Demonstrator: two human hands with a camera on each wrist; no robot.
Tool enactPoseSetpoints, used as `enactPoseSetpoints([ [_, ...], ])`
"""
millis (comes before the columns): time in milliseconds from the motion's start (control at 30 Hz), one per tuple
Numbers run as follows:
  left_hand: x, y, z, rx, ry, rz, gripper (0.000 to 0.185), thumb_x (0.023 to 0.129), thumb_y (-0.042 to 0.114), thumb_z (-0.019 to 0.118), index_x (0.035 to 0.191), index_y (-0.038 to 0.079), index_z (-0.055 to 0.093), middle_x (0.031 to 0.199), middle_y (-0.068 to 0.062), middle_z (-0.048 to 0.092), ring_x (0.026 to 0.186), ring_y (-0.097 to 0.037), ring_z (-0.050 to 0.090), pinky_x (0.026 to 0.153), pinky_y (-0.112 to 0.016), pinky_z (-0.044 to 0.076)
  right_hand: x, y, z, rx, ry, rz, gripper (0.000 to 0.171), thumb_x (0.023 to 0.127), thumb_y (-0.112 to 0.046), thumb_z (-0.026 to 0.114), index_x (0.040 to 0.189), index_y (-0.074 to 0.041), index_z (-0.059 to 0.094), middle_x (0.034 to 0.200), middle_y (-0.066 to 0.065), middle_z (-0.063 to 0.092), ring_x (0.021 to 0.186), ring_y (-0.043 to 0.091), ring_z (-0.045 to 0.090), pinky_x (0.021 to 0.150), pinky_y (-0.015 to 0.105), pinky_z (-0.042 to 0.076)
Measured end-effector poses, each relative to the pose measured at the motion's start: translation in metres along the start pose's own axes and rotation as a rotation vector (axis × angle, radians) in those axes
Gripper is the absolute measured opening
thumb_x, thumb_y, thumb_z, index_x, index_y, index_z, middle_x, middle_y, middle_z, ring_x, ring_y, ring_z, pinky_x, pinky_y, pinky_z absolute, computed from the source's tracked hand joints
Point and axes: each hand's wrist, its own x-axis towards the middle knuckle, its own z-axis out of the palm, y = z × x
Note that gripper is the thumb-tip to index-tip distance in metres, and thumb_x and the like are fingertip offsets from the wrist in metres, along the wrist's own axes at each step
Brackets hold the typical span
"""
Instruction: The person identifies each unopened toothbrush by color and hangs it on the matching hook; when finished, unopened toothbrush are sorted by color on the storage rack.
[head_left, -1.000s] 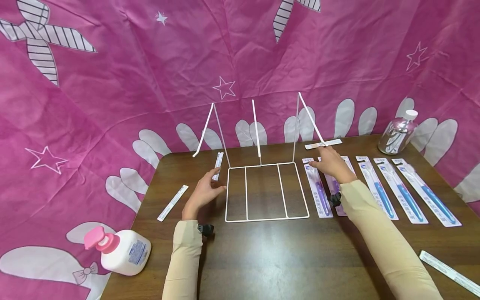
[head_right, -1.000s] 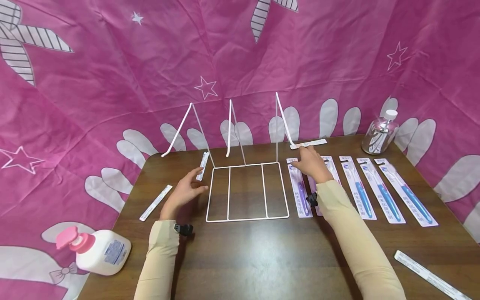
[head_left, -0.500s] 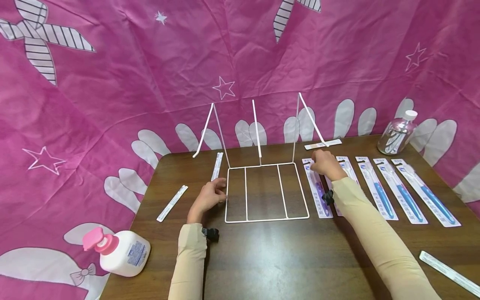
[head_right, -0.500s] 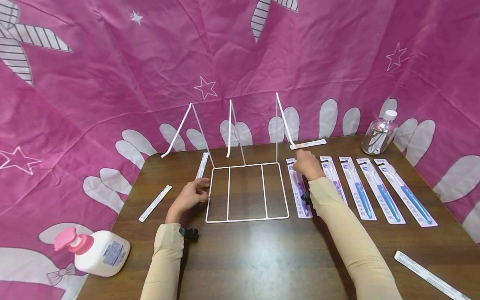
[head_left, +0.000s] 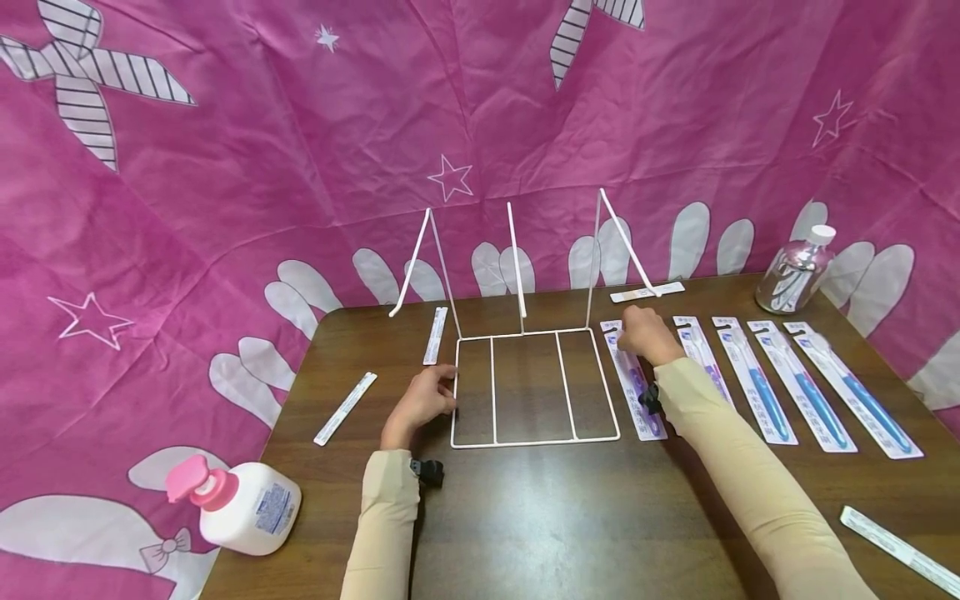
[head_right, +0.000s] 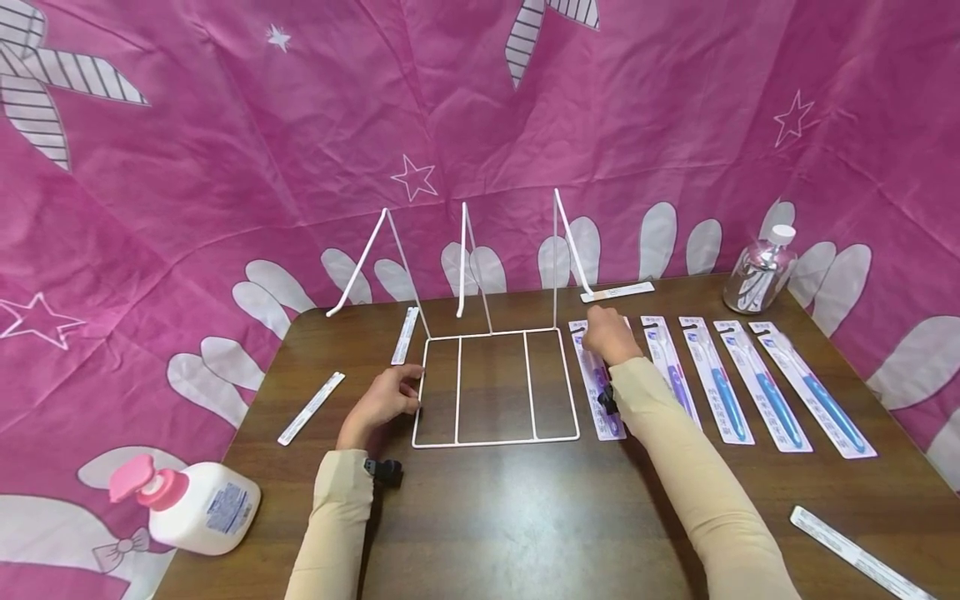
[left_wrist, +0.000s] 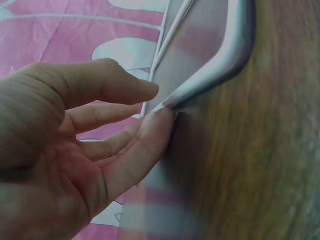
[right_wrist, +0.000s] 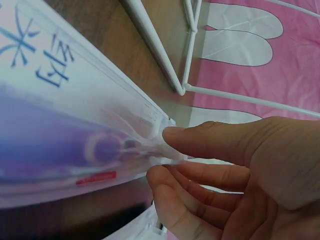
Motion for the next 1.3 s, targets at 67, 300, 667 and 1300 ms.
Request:
enactPoseSetpoints([
  [67,-0.001,0.001,0.001,0.005,-0.003,-0.007,0.057,0.070,-0.018,0.066,0.126,-0.012,0.060,0.096,-0.019,0.067,0.066,-0.016,0.063,0.056,-0.027,0.053,-0.001,-0.001,0.001,-0.008,-0.001,0.006,0.016,0.074,0.000,0.063,0.066,-0.005,0.050,0.074,0.017,0.056,0.070,0.033,0.054,0.061,0.045,0.048],
  [300,0.000,0.001,0.003,0.021,0.014,-0.007,0.057,0.068,-0.019,0.065,0.125,-0.013,0.060,0.091,-0.017,0.065,0.066,-0.016,0.062,0.055,-0.027,0.053,0.001,-0.001,0.004,-0.005,0.022,0.004,0.016,0.076,-0.004,0.070,0.068,-0.002,0.056,0.077,0.020,0.060,0.072,0.035,0.058,0.065,0.049,0.051],
  [667,0.002,0.003,0.006,0.044,0.031,-0.033,0.057,0.069,-0.020,0.066,0.125,-0.012,0.061,0.091,-0.016,0.065,0.066,-0.017,0.062,0.055,-0.028,0.054,0.003,0.002,0.008,-0.031,0.066,0.060,0.025,0.081,-0.018,0.073,0.074,0.001,0.058,0.094,0.033,0.064,0.084,0.046,0.064,0.071,0.059,0.053],
  [1300,0.003,0.002,0.007,0.049,0.031,-0.034,0.055,0.071,-0.020,0.067,0.126,-0.012,0.061,0.086,-0.016,0.064,0.061,-0.015,0.059,0.055,-0.028,0.053,-0.032,-0.005,-0.032,0.069,0.204,0.030,0.032,0.082,-0.021,0.069,0.058,-0.013,0.049,0.062,0.004,0.047,0.064,0.028,0.049,0.055,0.043,0.040],
])
